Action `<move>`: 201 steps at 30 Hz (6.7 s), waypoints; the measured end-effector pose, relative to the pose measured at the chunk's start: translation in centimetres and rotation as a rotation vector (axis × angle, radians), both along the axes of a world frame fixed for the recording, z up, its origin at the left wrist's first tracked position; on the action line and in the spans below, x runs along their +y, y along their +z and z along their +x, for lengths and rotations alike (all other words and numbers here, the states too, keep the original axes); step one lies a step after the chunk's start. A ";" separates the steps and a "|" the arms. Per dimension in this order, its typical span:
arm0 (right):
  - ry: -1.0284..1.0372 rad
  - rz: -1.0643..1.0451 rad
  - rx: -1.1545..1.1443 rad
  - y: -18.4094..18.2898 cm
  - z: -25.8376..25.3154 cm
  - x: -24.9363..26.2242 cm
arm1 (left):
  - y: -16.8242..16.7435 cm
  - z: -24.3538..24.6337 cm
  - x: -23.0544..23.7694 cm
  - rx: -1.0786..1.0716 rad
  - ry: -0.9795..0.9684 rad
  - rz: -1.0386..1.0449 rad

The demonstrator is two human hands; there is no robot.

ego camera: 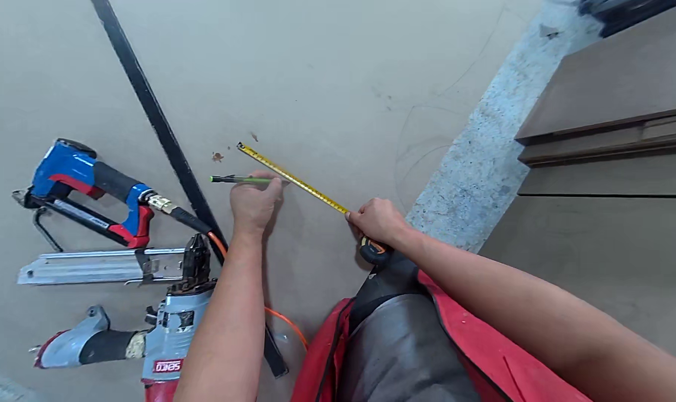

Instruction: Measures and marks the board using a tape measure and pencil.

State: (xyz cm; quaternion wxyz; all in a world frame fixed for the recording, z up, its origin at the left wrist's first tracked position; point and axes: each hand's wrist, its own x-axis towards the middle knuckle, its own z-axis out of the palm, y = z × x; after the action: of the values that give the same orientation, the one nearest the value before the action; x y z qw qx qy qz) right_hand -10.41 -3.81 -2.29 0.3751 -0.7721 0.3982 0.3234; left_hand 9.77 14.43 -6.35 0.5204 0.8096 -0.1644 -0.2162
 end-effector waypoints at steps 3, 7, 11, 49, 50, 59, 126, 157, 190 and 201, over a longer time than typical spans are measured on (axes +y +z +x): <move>0.103 0.005 -0.041 -0.2 -0.4 -1.2 | 0.1 -0.2 0.2 0.046 0.071 -0.119; 0.354 -0.117 -0.108 -0.2 -1.4 -7.1 | 0.3 -2.0 1.2 0.063 0.275 -0.277; 0.676 -0.231 -0.139 1.0 -1.6 -16.4 | 2.1 -9.3 0.4 -0.108 0.328 -0.091; 1.323 -0.234 -0.266 0.1 19.1 -30.9 | -1.8 -17.6 -17.2 -0.432 0.365 0.757; 1.325 -0.234 -0.272 0.1 19.0 -31.0 | -1.9 -17.7 -17.2 -0.448 0.373 0.757; 1.360 -0.205 -0.283 -0.3 19.2 -31.1 | -2.3 -17.9 -16.8 -0.543 0.372 0.740; 1.428 -0.184 -0.279 -0.5 14.4 -32.2 | -2.4 -24.6 -17.9 -0.544 0.462 0.646; 1.394 -0.194 -0.218 -0.6 14.4 -31.6 | 3.3 -19.3 -18.9 -0.040 0.764 -0.125; 1.381 -0.177 -0.191 -0.2 14.6 -31.3 | 1.5 -16.5 -18.0 0.129 0.662 0.188; 1.375 -0.183 -0.190 -0.2 14.5 -31.4 | 1.4 -16.4 -17.9 0.146 0.645 0.180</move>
State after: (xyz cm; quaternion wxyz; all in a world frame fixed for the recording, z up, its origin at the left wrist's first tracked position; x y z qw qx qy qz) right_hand 4.05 -35.19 -2.48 0.0522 -0.9023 -0.1897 0.3836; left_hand -6.66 -3.45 -4.91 0.4988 0.8449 0.1575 -0.1114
